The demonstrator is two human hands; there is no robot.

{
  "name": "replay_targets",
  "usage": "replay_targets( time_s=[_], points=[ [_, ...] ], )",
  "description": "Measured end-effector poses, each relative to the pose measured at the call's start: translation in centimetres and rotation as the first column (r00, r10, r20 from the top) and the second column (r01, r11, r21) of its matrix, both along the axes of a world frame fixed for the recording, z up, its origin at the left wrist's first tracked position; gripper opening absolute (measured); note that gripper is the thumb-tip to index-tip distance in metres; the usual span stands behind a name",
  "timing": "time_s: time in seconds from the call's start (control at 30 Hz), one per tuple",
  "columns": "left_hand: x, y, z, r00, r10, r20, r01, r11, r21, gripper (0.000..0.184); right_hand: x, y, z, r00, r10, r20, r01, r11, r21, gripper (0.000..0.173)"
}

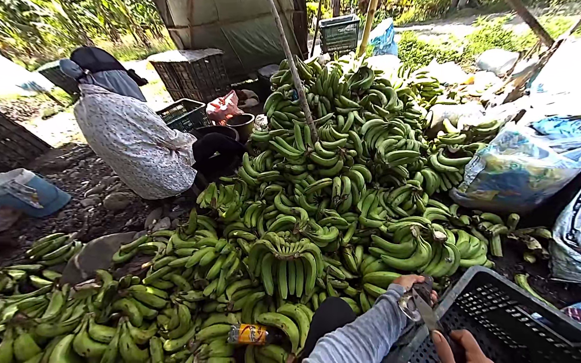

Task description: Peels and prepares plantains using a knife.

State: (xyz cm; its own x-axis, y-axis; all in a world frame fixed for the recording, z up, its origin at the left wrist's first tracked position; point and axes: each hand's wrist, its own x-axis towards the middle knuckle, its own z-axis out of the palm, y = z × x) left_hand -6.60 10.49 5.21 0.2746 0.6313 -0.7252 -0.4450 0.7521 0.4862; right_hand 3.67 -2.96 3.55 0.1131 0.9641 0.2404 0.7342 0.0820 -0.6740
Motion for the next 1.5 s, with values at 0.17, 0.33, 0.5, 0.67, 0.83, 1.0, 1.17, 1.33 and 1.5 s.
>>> replay_targets(
  time_s=[0.17, 0.33, 0.5, 0.67, 0.83, 1.0, 1.17, 1.33, 1.5],
  points=[
    [-0.4, -0.6, 0.8, 0.999, 0.05, 0.022, -0.051, 0.998, 0.032, 0.023, -0.7, 0.1, -0.2, 0.998, -0.05, 0.044, 0.046, 0.996, 0.079, 0.053],
    [-0.2, 0.0, -0.2, 0.999, 0.035, 0.029, -0.036, 0.999, 0.024, 0.025, -0.1, 0.9, -0.6, 0.993, -0.107, 0.041, 0.104, 0.992, 0.069, 0.053],
    [0.0, -0.3, 0.2, 0.998, 0.043, 0.04, -0.042, 0.999, -0.023, 0.026, 0.0, 1.1, -0.5, 0.992, -0.125, 0.02, 0.125, 0.992, 0.019, 0.052],
    [0.4, -0.4, 0.5, 0.999, 0.036, 0.025, -0.035, 0.999, -0.04, 0.027, -0.6, 0.5, -0.2, 0.992, -0.109, 0.059, 0.1, 0.985, 0.14, 0.05],
    [0.5, -0.4, 0.4, 0.999, 0.028, 0.029, -0.026, 0.998, -0.057, 0.025, -0.4, 0.1, 0.1, 0.995, -0.073, 0.064, 0.064, 0.99, 0.127, 0.052],
    [0.5, -0.5, 0.0, 0.999, 0.042, 0.012, -0.042, 0.999, -0.027, 0.022, 0.6, 1.0, -0.5, 0.991, -0.1, 0.092, 0.092, 0.991, 0.094, 0.051],
    [0.2, -0.5, 0.2, 0.999, 0.042, 0.033, -0.041, 0.998, -0.041, 0.023, 0.4, 1.2, -1.0, 0.993, -0.095, 0.069, 0.088, 0.991, 0.098, 0.053],
    [0.1, -0.1, 0.2, 1.0, 0.023, 0.021, -0.022, 0.998, -0.055, 0.026, -0.8, 0.7, -0.4, 0.996, -0.061, 0.066, 0.047, 0.979, 0.198, 0.05],
    [0.2, 0.0, 0.4, 0.999, 0.024, 0.033, -0.022, 0.998, -0.062, 0.027, -0.7, 1.1, -0.3, 0.994, -0.073, 0.079, 0.058, 0.982, 0.181, 0.051]
  ],
)
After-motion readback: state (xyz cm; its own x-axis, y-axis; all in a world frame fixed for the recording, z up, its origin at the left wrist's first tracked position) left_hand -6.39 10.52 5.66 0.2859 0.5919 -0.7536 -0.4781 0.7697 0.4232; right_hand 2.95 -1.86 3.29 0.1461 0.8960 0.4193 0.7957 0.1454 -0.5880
